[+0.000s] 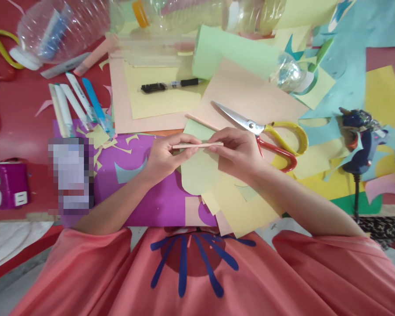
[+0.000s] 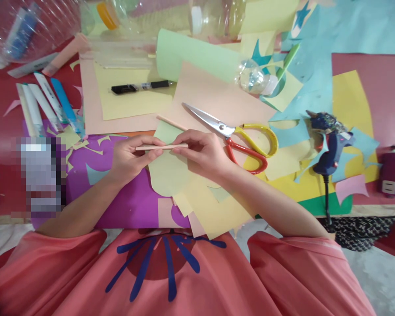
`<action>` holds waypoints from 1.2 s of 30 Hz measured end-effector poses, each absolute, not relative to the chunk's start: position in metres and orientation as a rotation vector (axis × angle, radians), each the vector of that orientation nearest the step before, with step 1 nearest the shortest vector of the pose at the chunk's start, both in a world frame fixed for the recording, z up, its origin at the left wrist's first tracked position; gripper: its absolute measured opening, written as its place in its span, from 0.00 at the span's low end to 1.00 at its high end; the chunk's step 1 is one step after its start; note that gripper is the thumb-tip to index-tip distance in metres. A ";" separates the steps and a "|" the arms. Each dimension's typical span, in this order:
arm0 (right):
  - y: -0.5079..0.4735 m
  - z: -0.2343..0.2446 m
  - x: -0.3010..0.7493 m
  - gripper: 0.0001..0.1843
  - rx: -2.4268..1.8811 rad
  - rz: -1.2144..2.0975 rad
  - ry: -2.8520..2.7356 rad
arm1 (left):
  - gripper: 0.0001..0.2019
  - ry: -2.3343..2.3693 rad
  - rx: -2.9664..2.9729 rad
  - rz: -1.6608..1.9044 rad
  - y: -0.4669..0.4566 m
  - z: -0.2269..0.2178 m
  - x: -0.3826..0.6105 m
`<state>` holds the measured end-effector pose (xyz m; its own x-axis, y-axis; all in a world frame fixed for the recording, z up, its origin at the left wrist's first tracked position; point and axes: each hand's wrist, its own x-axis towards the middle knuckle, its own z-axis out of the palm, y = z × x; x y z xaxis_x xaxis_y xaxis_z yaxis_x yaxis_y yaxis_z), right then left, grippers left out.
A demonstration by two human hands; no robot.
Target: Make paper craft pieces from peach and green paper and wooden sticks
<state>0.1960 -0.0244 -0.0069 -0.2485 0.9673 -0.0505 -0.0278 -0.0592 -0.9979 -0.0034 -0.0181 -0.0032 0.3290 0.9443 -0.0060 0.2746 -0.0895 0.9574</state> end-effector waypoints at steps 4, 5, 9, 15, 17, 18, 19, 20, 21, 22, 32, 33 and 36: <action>-0.027 -0.014 0.198 0.11 -1.122 1.347 -1.377 | 0.09 1.130 1.603 0.880 -0.019 -0.004 -0.003; -0.027 -0.015 0.198 0.12 -1.132 1.328 -1.383 | 0.08 1.130 1.611 0.890 -0.019 -0.005 -0.003; -0.029 -0.014 0.198 0.12 -1.157 1.288 -1.355 | 0.08 1.166 1.629 0.921 -0.017 -0.005 -0.004; -0.025 -0.012 0.196 0.13 -1.050 1.265 -1.204 | 0.07 1.199 1.610 0.963 -0.016 -0.007 -0.004; -0.024 -0.015 0.197 0.14 -1.070 1.255 -1.190 | 0.07 1.184 1.607 0.954 -0.017 -0.007 -0.004; -0.025 -0.016 0.197 0.15 -1.076 1.261 -1.183 | 0.07 1.170 1.609 0.954 -0.017 -0.006 -0.003; -0.025 -0.017 0.197 0.16 -1.075 1.270 -1.176 | 0.06 1.153 1.611 0.959 -0.017 -0.006 -0.003; -0.026 -0.018 0.198 0.17 -1.068 1.284 -1.170 | 0.06 1.137 1.613 0.967 -0.017 -0.005 -0.002; -0.026 -0.018 0.198 0.17 -1.056 1.303 -1.169 | 0.06 1.122 1.615 0.973 -0.018 -0.005 -0.002; -0.027 -0.017 0.198 0.16 -1.043 1.332 -1.178 | 0.06 1.108 1.619 0.979 -0.018 -0.005 -0.002; -0.026 -0.002 0.199 0.08 -1.174 1.337 -1.536 | 0.11 1.048 1.598 0.967 -0.020 -0.009 -0.003; -0.026 -0.002 0.198 0.08 -1.181 1.323 -1.546 | 0.12 1.027 1.585 0.965 -0.021 -0.009 -0.003; -0.027 -0.001 0.198 0.09 -1.198 1.299 -1.581 | 0.16 0.947 1.596 0.976 -0.021 -0.009 -0.003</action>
<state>0.1979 -0.0271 -0.0006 -0.2790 0.9602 -0.0109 0.1973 0.0462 -0.9793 -0.0029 -0.0215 -0.0092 0.3679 0.9191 0.1413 0.1139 -0.1953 0.9741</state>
